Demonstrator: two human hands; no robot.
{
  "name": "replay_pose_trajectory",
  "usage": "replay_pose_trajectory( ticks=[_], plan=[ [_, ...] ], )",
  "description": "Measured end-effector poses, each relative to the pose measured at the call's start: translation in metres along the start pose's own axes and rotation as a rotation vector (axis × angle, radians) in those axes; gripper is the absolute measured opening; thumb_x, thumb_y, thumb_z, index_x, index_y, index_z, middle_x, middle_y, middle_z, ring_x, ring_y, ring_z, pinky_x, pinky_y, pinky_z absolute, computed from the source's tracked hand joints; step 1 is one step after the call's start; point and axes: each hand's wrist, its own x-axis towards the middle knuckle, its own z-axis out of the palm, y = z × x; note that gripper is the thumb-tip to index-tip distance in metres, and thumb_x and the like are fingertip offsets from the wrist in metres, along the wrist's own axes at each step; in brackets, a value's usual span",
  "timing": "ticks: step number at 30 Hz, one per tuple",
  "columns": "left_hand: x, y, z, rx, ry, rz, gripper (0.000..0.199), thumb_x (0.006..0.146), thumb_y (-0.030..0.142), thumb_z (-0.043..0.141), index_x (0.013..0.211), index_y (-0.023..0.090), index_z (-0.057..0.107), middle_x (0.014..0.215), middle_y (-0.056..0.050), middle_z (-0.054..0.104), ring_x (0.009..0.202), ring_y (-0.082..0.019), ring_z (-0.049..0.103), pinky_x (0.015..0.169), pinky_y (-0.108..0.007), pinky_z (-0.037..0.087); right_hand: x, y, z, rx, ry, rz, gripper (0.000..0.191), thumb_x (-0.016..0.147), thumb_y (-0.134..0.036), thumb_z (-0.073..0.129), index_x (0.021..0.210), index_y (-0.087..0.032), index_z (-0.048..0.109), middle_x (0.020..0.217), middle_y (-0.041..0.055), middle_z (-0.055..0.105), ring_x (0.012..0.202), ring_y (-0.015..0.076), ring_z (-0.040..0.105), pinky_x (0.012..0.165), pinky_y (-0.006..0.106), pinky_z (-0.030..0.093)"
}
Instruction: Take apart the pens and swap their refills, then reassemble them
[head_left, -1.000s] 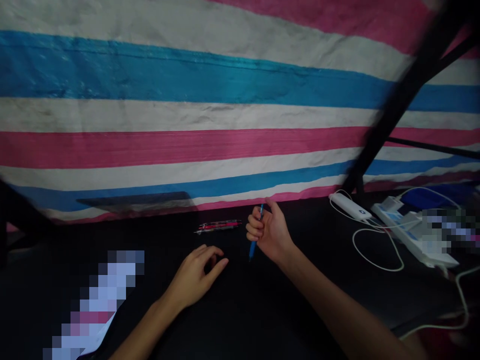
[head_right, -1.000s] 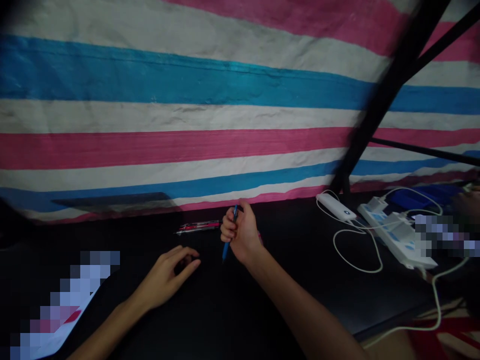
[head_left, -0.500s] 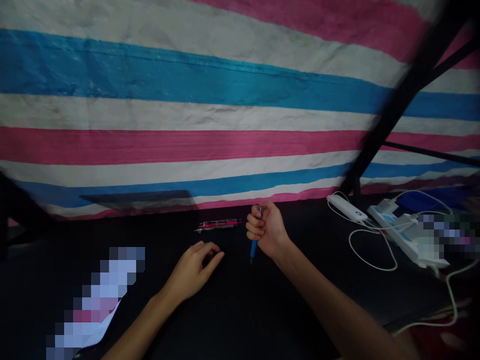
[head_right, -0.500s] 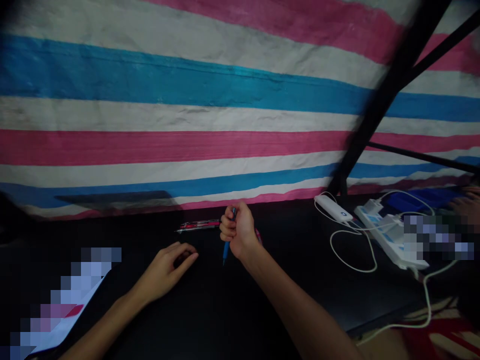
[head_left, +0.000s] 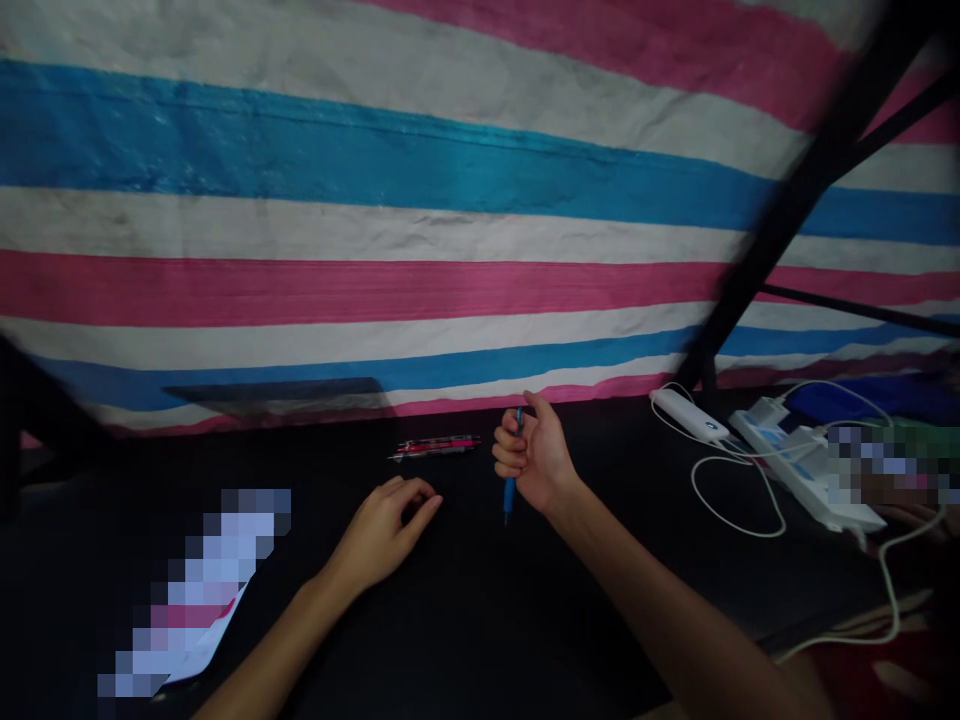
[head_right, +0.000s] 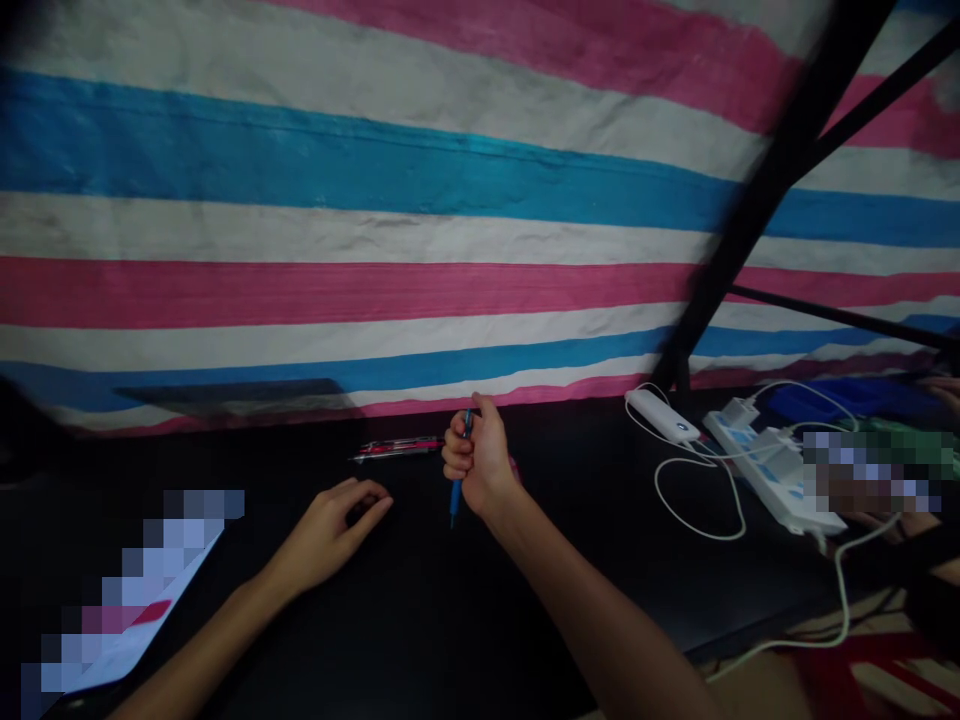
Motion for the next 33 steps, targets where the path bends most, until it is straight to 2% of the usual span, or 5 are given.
replay_pose_trajectory(
  ticks=[8,12,17,24,33],
  plan=[
    [0.0,-0.007,0.002,0.078,0.088,0.067,0.022,0.089,0.035,0.045,0.095,0.022,0.062,0.093,-0.005,0.061,0.091,-0.022,0.055,0.083,-0.038,0.044,0.009,-0.011,-0.02,-0.128,0.084,-0.045,0.028,0.08,-0.045,0.047,0.07,-0.019,0.048,0.049,-0.0067,0.038,0.038,0.0075,0.032,0.037,0.019,0.03],
    [0.0,-0.013,0.004,0.203,0.133,0.051,0.032,0.089,0.034,0.046,0.118,0.026,0.054,0.128,-0.009,0.048,0.12,-0.028,0.042,0.093,-0.046,0.04,0.014,-0.023,-0.049,-0.259,0.18,-0.178,0.015,0.071,-0.014,0.056,0.086,-0.015,0.056,0.064,-0.0019,0.051,0.052,0.0105,0.049,0.054,0.028,0.05],
    [0.001,-0.023,0.007,0.326,0.142,-0.011,0.044,0.089,0.035,0.044,0.132,0.029,0.043,0.144,-0.009,0.037,0.132,-0.031,0.03,0.098,-0.054,0.033,0.016,-0.038,-0.1,-0.988,0.286,-0.249,0.023,0.075,-0.021,0.058,0.097,-0.015,0.06,0.076,0.0026,0.057,0.065,0.0133,0.056,0.059,0.029,0.053],
    [0.002,-0.034,0.011,0.385,0.105,-0.091,0.042,0.09,0.038,0.039,0.131,0.027,0.045,0.14,-0.01,0.044,0.129,-0.031,0.034,0.097,-0.057,0.029,0.009,-0.046,-0.138,-1.388,0.336,-0.137,0.01,0.066,-0.019,0.063,0.057,-0.014,0.065,0.046,-0.0016,0.05,0.049,0.0133,0.052,0.048,0.023,0.04],
    [0.003,-0.03,0.008,0.409,0.143,-0.122,0.028,0.089,0.028,0.041,0.11,0.023,0.059,0.11,-0.011,0.06,0.102,-0.028,0.049,0.087,-0.051,0.033,0.006,-0.036,-0.132,-1.569,0.279,-0.076,0.024,0.067,-0.017,0.063,0.09,-0.015,0.07,0.057,0.0006,0.062,0.039,0.0111,0.053,0.037,0.02,0.038]
  ],
)
